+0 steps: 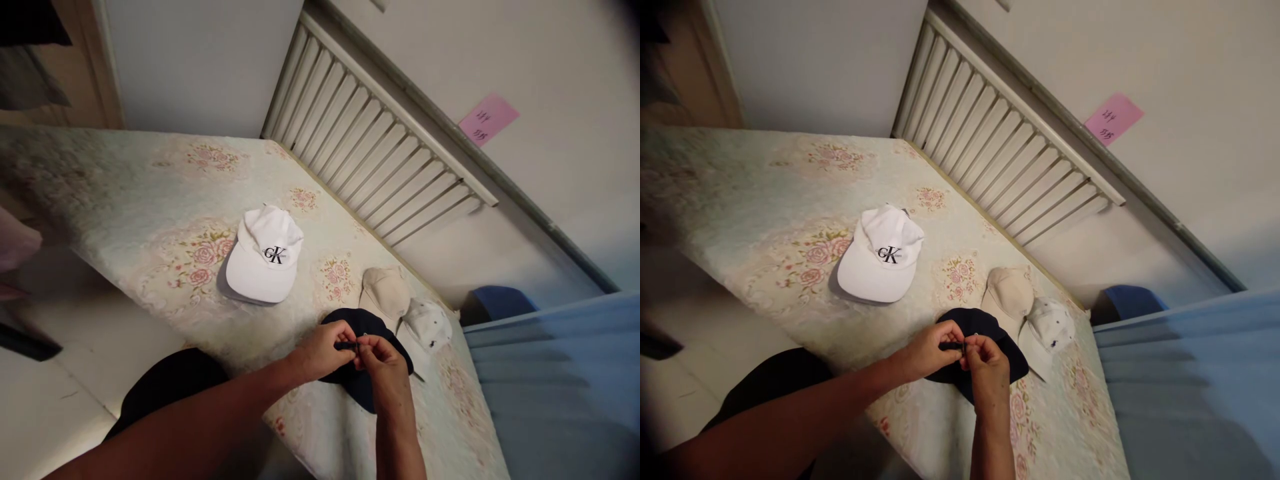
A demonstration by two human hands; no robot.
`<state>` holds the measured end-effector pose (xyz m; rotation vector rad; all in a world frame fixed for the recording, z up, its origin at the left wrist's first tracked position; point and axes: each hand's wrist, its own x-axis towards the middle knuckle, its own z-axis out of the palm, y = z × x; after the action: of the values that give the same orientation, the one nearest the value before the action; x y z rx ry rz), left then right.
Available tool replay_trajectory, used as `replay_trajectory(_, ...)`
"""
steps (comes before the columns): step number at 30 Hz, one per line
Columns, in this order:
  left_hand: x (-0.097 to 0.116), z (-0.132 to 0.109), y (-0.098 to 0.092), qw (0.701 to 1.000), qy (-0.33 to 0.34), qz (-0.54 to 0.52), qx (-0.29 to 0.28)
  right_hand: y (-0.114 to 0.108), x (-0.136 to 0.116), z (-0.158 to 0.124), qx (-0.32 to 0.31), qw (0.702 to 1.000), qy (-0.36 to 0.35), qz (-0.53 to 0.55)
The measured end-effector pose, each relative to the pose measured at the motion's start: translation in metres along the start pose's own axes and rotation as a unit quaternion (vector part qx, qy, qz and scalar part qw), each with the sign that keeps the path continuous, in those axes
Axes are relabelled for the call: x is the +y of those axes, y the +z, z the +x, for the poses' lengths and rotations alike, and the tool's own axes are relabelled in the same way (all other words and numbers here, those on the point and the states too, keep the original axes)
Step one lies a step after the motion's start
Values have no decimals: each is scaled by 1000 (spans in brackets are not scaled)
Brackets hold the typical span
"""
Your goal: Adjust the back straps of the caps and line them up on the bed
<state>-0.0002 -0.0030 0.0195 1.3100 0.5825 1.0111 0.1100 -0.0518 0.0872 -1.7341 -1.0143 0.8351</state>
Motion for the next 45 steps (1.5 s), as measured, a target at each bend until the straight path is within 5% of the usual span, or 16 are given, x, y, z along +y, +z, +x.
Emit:
replay_trajectory(5,7,-6,-1,978,54,195,51,1,0,-2,17,1000,-21,-6)
replay_trajectory(11,7,-6,-1,963,59,248,89,-2,0,1,85,996,-39,1)
replay_trajectory(26,-2,-3,1,982,39,170,76,1,2,1,111,985,-7,131)
replay_trajectory(32,0,-2,0,986,16,143,79,6,29,-17,105,977,51,179)
replay_trajectory(39,2,-1,-2,995,-80,-51,13,9,37,-14,27,948,116,295)
replay_trajectory(45,5,1,-6,987,-97,-127,-28,11,30,-4,40,946,119,298)
